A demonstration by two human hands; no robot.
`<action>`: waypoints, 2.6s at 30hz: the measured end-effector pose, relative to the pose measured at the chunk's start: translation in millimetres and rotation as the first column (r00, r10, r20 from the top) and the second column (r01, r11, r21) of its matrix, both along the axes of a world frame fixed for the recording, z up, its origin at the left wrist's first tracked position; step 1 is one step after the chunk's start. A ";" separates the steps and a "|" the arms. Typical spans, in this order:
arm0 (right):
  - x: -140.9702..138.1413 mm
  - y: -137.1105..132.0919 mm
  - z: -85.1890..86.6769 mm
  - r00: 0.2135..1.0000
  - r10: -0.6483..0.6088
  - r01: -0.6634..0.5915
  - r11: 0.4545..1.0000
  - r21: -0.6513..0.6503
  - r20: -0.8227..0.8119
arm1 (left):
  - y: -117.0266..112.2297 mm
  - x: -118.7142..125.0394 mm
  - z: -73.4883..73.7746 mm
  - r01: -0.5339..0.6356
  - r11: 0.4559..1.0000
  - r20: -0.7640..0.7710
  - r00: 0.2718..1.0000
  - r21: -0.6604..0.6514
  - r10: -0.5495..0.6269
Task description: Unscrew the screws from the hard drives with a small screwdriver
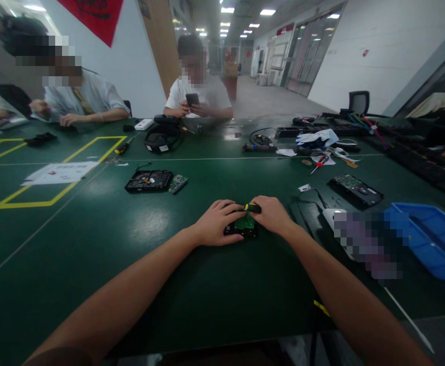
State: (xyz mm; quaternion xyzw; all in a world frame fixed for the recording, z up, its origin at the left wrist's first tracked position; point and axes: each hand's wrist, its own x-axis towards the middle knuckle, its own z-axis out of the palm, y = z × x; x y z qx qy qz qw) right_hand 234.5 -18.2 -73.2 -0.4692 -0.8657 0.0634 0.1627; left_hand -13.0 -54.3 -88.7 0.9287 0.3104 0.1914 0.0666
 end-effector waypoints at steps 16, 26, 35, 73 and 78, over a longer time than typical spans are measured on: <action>8.3 4.6 -0.2 0.991 -0.068 0.065 0.997 -0.030 -0.117 | -0.9 0.3 3.3 0.006 1.000 -0.007 1.000 -0.013 -0.006; 1.6 -1.7 4.0 0.991 -0.032 0.032 0.999 0.000 0.132 | -1.4 0.8 2.7 0.003 1.000 -0.004 1.000 -0.011 -0.003; 0.9 -5.8 10.2 0.989 0.024 -0.024 1.000 -0.004 0.148 | 0.3 0.8 1.4 0.007 1.000 0.004 1.000 -0.011 -0.007; 16.7 -6.7 17.4 0.990 0.133 -0.129 0.988 -0.081 0.054 | -0.3 -0.7 2.4 0.009 1.000 0.005 1.000 -0.021 -0.009; 13.6 -9.4 17.7 0.991 0.106 -0.100 0.993 -0.065 0.081 | 0.4 -0.5 0.0 0.008 1.000 0.004 1.000 -0.023 -0.008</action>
